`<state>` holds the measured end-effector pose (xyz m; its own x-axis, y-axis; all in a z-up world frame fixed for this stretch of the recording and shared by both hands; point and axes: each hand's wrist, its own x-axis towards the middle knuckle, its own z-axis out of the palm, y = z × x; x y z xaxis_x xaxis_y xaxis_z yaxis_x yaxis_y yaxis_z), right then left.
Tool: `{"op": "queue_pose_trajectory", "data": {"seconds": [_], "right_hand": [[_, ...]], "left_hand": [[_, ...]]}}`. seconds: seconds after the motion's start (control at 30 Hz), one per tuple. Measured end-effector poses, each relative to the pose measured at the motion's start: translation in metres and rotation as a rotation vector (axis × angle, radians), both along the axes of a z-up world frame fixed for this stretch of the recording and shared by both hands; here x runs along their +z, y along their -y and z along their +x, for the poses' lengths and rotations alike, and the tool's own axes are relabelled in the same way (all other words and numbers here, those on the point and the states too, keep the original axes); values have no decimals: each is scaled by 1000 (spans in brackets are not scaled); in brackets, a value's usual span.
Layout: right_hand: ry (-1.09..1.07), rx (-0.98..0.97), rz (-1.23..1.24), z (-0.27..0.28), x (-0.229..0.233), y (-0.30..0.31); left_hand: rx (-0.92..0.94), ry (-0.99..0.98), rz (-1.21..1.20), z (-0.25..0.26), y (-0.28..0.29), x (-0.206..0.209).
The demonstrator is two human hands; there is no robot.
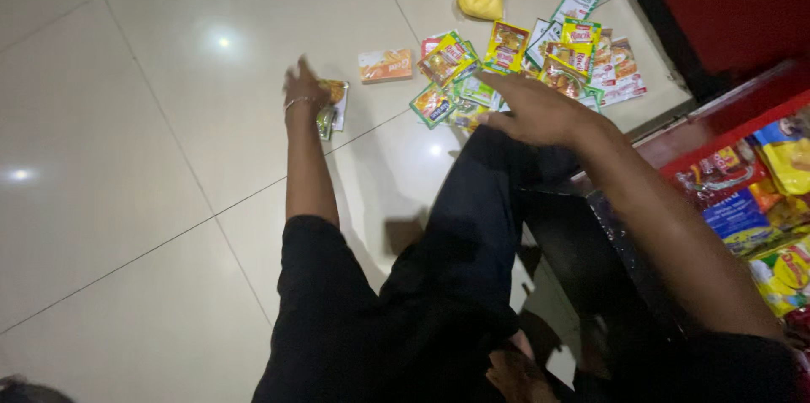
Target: The person sits on the floor and organizes various snack packets and food items into a red drawer. They pick up items from the floor, including small packets and larger yellow-wrapped items, and arrange them neatly inside the drawer.
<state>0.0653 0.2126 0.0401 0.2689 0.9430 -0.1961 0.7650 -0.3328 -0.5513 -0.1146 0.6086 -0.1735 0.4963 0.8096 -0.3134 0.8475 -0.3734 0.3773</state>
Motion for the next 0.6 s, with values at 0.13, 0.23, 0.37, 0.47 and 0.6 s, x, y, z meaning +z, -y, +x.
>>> {"op": "queue_pose_trajectory", "data": {"seconds": [0.13,0.23,0.37,0.47,0.6], "right_hand": [[0,-84,-178,2,-6,7],[87,-187,-301,7,-1,13],[155,-371,-379,11,12,14],[170,-431,-336,11,18,17],[150,-513,-331,13,18,19]], "left_hand": [[54,-207,-55,-14,23,-27],[141,22,-165,-1,46,-22],[174,128,-110,10,69,-23],[162,20,-4,23,93,-24],[62,160,-70,33,121,-38]]}}
